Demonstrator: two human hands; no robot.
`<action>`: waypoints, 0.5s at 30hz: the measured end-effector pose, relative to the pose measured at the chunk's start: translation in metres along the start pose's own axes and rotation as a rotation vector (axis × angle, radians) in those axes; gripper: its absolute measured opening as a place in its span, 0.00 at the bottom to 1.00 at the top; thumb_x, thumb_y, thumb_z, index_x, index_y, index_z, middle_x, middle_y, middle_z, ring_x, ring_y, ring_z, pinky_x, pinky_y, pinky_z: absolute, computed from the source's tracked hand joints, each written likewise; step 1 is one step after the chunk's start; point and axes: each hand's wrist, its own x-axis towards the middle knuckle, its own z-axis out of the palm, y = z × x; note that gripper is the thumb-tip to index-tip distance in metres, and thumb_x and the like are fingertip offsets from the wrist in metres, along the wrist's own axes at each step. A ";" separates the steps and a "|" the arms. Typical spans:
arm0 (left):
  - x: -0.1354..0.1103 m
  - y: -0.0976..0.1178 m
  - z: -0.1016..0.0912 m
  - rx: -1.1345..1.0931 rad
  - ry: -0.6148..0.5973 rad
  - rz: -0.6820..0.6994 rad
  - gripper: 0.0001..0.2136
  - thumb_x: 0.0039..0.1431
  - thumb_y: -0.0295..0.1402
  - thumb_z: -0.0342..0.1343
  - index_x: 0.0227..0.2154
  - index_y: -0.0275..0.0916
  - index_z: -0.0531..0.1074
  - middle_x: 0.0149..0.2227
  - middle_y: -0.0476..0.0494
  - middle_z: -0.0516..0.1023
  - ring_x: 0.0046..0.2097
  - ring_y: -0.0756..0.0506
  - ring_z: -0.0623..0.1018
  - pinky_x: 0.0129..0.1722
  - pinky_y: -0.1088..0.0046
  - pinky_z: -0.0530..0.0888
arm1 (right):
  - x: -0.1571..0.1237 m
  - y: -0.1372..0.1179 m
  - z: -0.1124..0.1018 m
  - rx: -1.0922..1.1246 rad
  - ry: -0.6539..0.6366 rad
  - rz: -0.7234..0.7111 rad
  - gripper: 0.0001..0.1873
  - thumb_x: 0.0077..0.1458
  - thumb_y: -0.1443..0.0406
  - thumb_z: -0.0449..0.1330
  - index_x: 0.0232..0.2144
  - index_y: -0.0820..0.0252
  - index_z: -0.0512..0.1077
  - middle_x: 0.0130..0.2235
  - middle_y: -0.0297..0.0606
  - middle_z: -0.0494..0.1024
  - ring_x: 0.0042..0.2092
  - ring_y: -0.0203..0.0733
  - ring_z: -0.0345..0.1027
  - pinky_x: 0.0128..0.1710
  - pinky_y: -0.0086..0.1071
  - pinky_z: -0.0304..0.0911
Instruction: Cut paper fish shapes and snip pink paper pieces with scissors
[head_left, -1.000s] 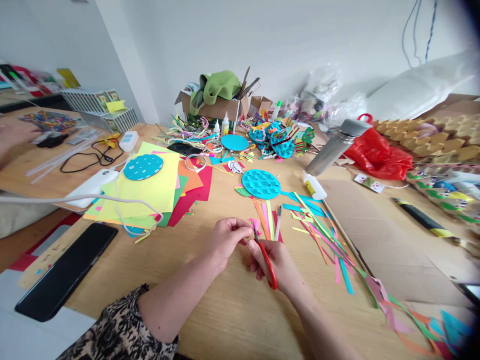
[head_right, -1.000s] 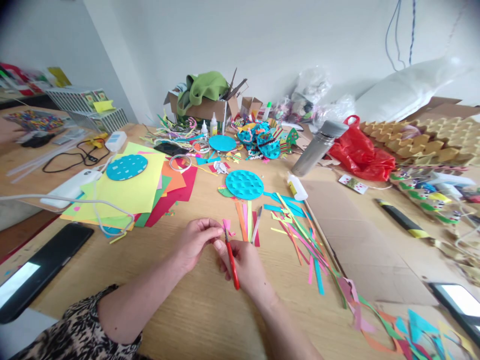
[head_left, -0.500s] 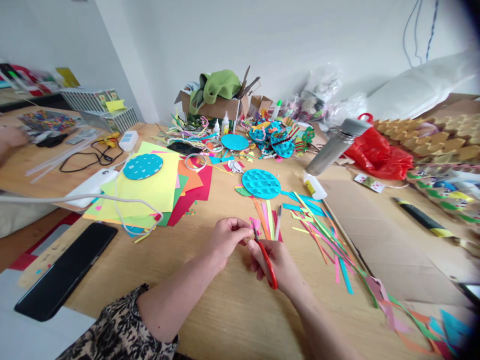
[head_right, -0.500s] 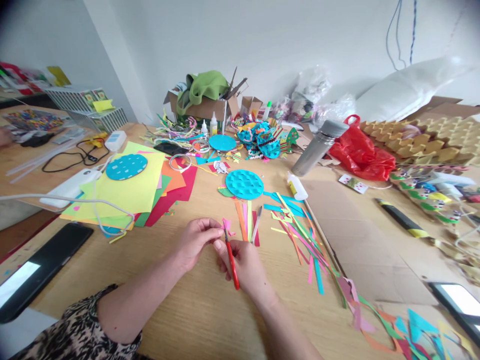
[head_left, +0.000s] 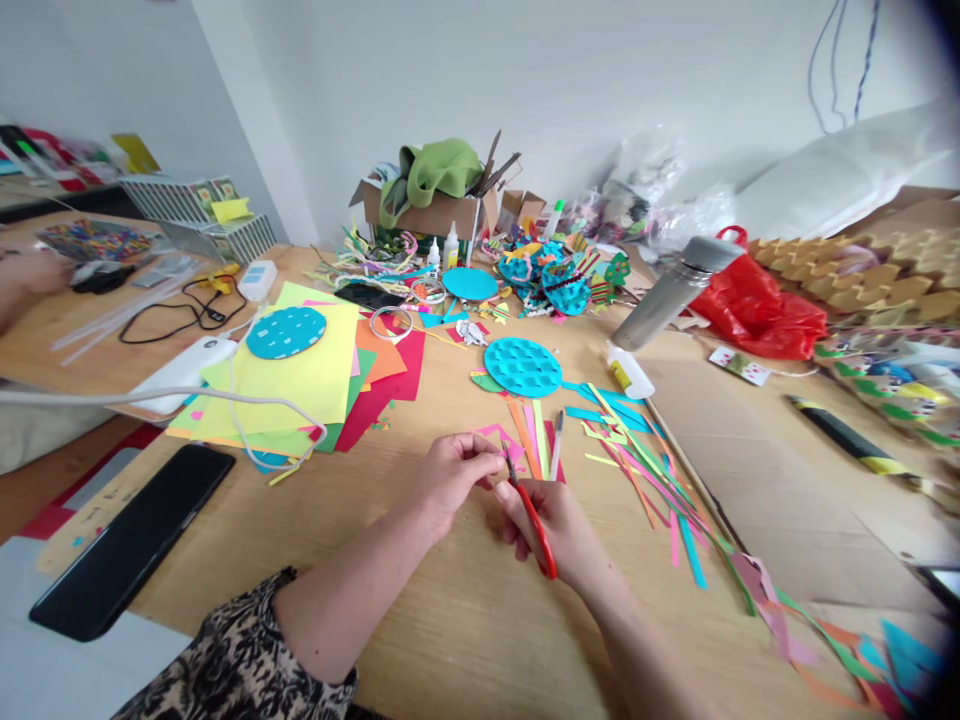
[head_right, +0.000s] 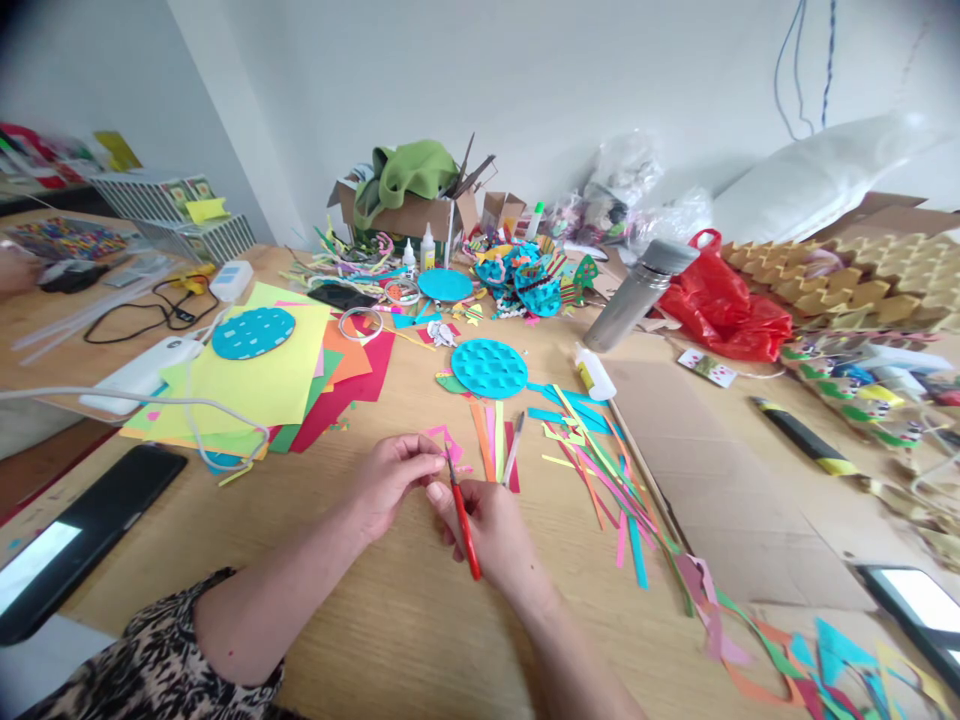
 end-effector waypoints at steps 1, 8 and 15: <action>0.000 0.000 0.000 0.001 -0.004 -0.002 0.07 0.39 0.32 0.63 0.18 0.35 0.71 0.19 0.52 0.68 0.24 0.53 0.66 0.27 0.75 0.65 | 0.000 0.001 0.000 -0.003 0.001 -0.004 0.29 0.51 0.41 0.58 0.18 0.60 0.64 0.17 0.35 0.71 0.16 0.33 0.63 0.15 0.24 0.54; 0.000 0.001 -0.001 0.020 0.016 -0.003 0.06 0.38 0.31 0.62 0.20 0.35 0.73 0.20 0.50 0.70 0.25 0.53 0.67 0.27 0.76 0.64 | -0.001 -0.002 -0.001 -0.003 -0.002 0.030 0.29 0.50 0.41 0.59 0.18 0.60 0.64 0.17 0.34 0.71 0.15 0.32 0.62 0.14 0.24 0.53; -0.001 0.002 0.000 0.010 -0.025 -0.037 0.07 0.38 0.33 0.64 0.20 0.35 0.72 0.21 0.49 0.71 0.25 0.52 0.69 0.28 0.75 0.65 | -0.001 -0.004 -0.001 0.007 0.003 0.030 0.29 0.50 0.41 0.58 0.17 0.60 0.64 0.16 0.34 0.71 0.15 0.32 0.62 0.14 0.24 0.53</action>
